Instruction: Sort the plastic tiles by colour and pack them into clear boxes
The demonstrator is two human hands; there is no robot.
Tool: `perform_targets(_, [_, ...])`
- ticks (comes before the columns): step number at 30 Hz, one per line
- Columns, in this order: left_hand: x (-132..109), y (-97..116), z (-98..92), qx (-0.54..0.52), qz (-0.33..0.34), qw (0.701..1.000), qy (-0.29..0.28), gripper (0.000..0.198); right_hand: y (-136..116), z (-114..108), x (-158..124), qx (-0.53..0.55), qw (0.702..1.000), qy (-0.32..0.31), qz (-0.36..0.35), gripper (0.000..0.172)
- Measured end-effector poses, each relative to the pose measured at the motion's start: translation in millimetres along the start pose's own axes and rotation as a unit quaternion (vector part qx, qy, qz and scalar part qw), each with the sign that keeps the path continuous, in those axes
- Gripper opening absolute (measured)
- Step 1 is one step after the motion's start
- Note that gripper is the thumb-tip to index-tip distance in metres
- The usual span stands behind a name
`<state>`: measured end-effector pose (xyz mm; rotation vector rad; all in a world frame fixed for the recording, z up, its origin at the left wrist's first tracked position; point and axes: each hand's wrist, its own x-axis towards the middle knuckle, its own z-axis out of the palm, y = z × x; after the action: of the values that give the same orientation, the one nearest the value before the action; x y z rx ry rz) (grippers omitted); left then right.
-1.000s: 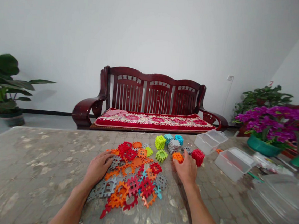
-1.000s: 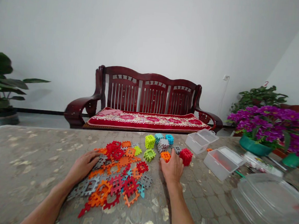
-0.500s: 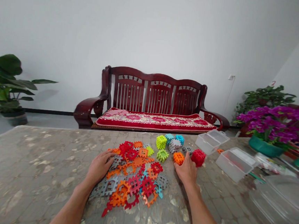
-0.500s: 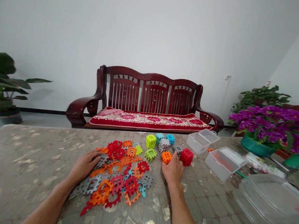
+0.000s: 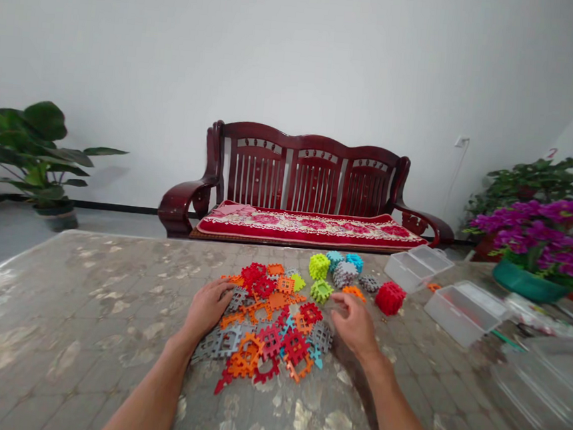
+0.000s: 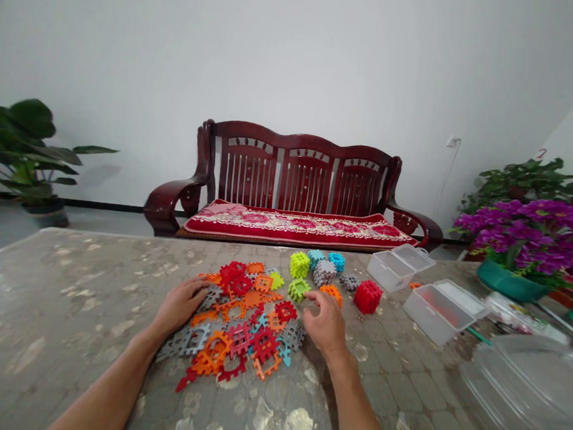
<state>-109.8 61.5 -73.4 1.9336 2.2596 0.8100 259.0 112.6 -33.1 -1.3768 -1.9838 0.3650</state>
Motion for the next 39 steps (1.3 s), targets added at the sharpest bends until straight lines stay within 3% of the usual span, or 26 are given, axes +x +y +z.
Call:
perform_targets(2, [0.0,0.2,-0.1,-0.002,0.001,1.0,0.002,0.036,-4.3,-4.1,-2.1,0.025,0.994,-0.106,-0.025,0.038])
perform_targets(5, [0.0,0.9,-0.3,-0.003,-0.002,1.0,0.006,0.035,-9.2,-13.5,-6.7,0.017,0.973,-0.227,-0.039,0.059])
perform_targets(8, [-0.1,2.0,-1.0,-0.007,-0.003,1.0,0.009,0.035,-11.9,-19.4,-10.8,-0.003,0.952,-0.303,-0.049,0.077])
perform_targets(10, [-0.4,2.9,-1.9,-0.01,0.0,1.0,0.009,0.036,-11.9,-19.6,-11.9,-0.015,0.946,-0.32,-0.047,0.078])
perform_targets(17, [-0.5,3.3,-2.9,-0.017,0.002,1.0,0.007,0.036,-1.9,-13.7,-10.0,0.001,0.955,-0.293,-0.042,0.061])
perform_targets(21, [-0.4,2.1,-1.7,-0.019,-0.004,1.0,0.011,0.036,4.6,-12.4,-5.0,0.081,0.958,-0.273,0.001,0.027])
perform_targets(23, [-0.6,2.3,-1.9,-0.011,-0.003,1.0,0.006,0.037,7.1,-10.8,-1.6,0.127,0.959,-0.25,0.042,0.022])
perform_targets(26, [-0.7,3.1,-3.1,-0.003,-0.001,1.0,0.002,0.036,9.7,-6.4,1.6,0.181,0.954,-0.219,0.101,0.025])
perform_targets(29, [-0.8,3.7,-4.0,-0.003,-0.003,1.0,0.001,0.036,10.4,-0.6,0.9,0.183,0.956,-0.205,0.1,0.031])
perform_targets(32, [-0.8,4.1,-4.2,-0.004,-0.003,1.0,0.0,0.037,7.8,4.1,-2.1,0.137,0.972,-0.17,0.087,0.041])
perform_targets(39, [-1.1,5.2,-5.0,-0.01,-0.004,1.0,0.003,0.035,-8.9,4.9,-9.2,-0.037,0.985,-0.163,0.039,0.069])
